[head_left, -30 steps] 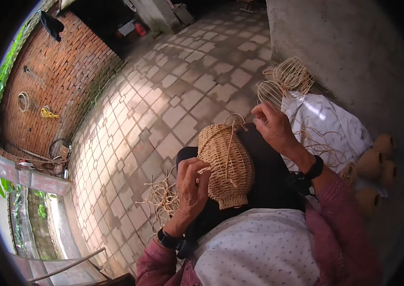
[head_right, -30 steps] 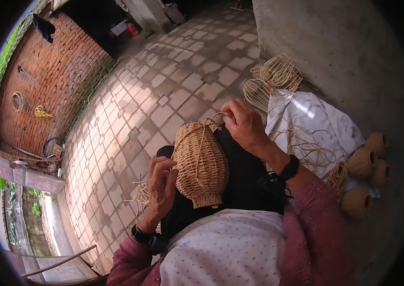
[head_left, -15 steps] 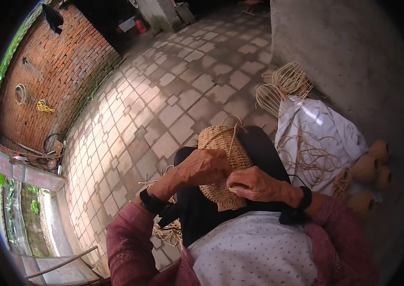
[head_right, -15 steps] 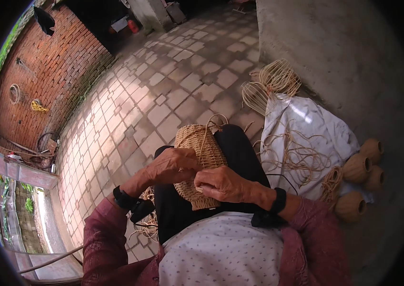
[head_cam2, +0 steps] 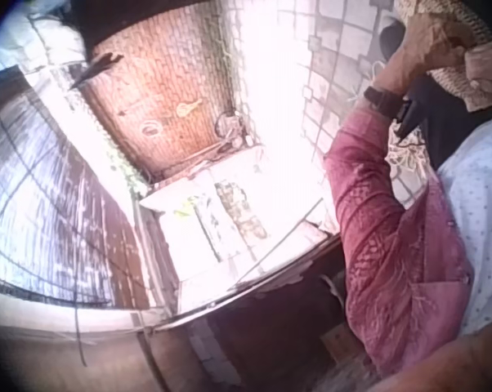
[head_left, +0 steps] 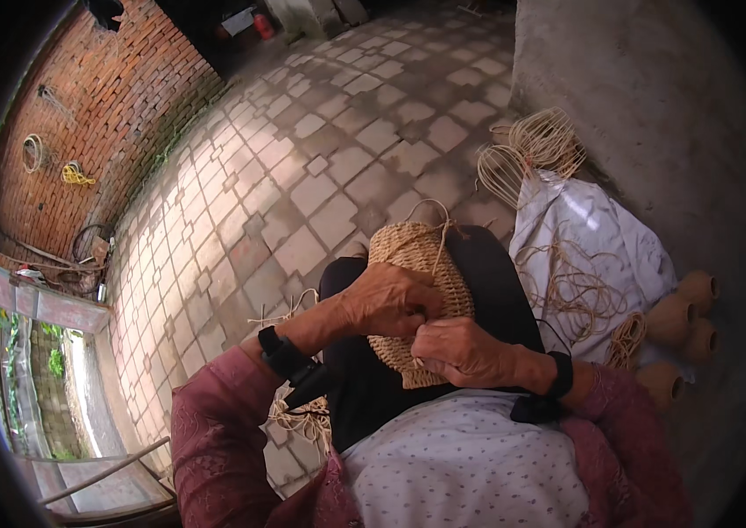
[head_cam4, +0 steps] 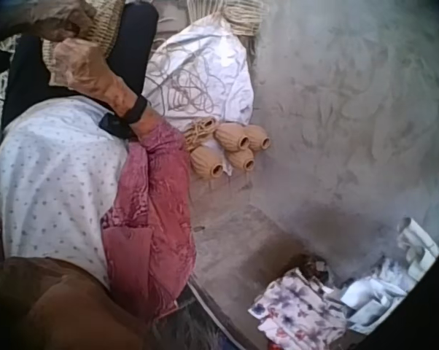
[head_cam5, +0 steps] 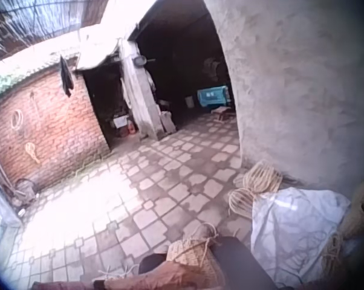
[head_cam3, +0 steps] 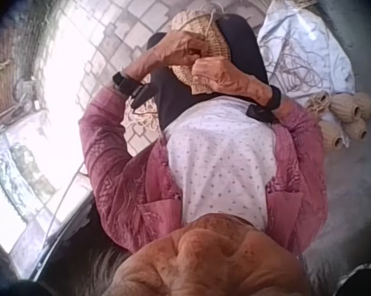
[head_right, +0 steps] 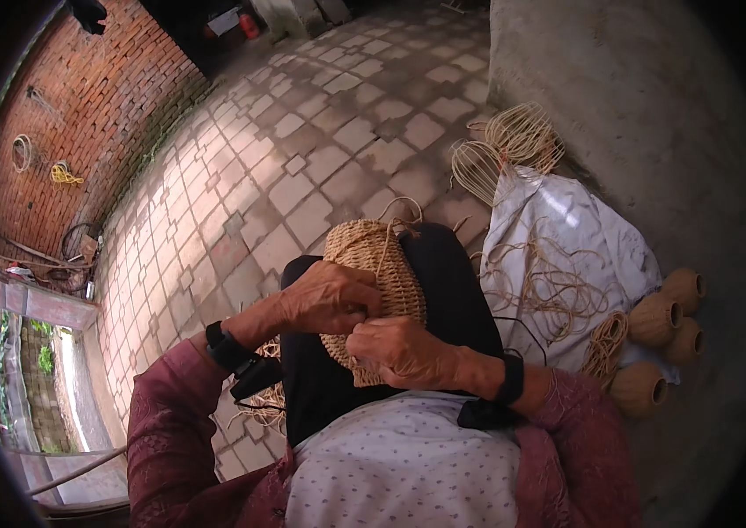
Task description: Manually weaving a small bulbous basket using natural fibers and trimming with scissors.
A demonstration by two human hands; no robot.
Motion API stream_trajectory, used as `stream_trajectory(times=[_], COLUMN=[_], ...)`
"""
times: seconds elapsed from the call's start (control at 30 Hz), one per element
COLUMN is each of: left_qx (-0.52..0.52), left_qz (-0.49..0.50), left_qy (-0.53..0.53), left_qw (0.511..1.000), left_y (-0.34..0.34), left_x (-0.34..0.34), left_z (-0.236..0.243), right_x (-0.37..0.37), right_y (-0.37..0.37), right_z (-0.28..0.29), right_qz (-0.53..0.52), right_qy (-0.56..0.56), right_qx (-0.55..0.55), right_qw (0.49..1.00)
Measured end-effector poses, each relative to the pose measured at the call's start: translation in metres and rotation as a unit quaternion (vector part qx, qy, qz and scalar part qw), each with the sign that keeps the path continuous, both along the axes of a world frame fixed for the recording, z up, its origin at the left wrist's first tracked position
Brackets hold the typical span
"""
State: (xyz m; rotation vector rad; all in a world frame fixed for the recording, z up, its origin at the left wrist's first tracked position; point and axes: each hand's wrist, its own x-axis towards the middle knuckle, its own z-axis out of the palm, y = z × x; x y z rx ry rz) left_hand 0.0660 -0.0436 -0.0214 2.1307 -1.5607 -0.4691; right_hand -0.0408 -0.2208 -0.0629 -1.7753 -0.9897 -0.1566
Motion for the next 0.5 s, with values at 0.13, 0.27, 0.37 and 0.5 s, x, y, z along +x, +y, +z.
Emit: stream_trajectory(times=[0.13, 0.27, 0.37, 0.5], left_qx=[0.014, 0.019, -0.055, -0.077], left_qz=[0.005, 0.026, 0.097, 0.301], left_qy=[0.023, 0.036, 0.074, 0.144], left_qw=[1.000, 0.999, 0.991, 0.940], left_y=[-0.001, 0.003, 0.008, 0.030], left_x=[-0.001, -0.004, -0.013, -0.046], left_z=[0.006, 0.003, 0.006, 0.002], right_x=[0.002, 0.000, 0.011, 0.043], right_y=[0.003, 0.004, -0.011, -0.042], right_z=[0.004, 0.008, 0.025, 0.019], right_qz=[0.000, 0.011, 0.074, -0.094], right_qy=[-0.021, -0.049, 0.023, -0.004], right_qx=[0.006, -0.033, 0.001, -0.032], right_qw=[1.000, 0.998, 0.997, 0.995])
